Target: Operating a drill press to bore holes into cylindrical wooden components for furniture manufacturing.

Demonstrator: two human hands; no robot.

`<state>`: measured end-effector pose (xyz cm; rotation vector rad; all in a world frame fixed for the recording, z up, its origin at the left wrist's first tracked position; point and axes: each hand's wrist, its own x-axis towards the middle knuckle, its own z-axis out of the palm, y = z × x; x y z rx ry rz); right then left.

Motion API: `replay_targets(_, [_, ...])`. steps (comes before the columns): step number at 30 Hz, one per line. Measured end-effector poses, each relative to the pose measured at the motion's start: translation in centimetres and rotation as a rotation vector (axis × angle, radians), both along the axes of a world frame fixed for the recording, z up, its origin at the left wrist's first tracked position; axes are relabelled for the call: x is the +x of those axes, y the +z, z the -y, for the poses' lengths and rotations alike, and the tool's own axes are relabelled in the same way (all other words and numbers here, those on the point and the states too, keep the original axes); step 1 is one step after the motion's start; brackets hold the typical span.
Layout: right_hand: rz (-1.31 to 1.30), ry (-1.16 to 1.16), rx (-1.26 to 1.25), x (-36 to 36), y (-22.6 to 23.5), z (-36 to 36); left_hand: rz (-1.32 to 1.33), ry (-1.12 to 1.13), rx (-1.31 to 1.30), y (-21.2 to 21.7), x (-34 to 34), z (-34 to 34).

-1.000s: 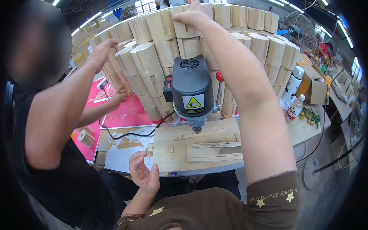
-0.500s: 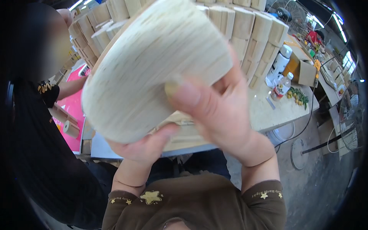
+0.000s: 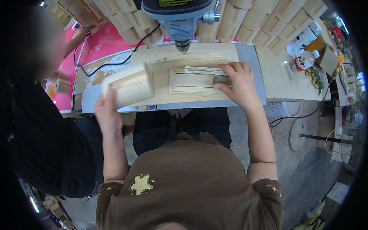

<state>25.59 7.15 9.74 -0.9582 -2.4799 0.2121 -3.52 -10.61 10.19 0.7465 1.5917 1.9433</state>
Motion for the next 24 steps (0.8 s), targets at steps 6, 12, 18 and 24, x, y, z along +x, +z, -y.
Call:
replay_targets(6, [0.084,-0.116,0.010,-0.4,-1.2,0.0,-0.040,-0.078,-0.172,-5.9,2.0,-2.2])
replay_targets(12, [0.050,-0.120,-0.036,-0.5,-0.8,0.5,0.064,-0.117,-0.149,-5.5,1.7,-2.6])
replay_targets(18, [0.041,0.006,-0.029,-1.9,-0.7,1.1,0.114,-0.127,-0.120,-5.6,1.3,-2.1])
replay_targets(24, [0.025,0.061,-0.064,-2.8,-0.8,-0.1,0.094,-0.233,-0.205,-6.6,1.2,-2.9])
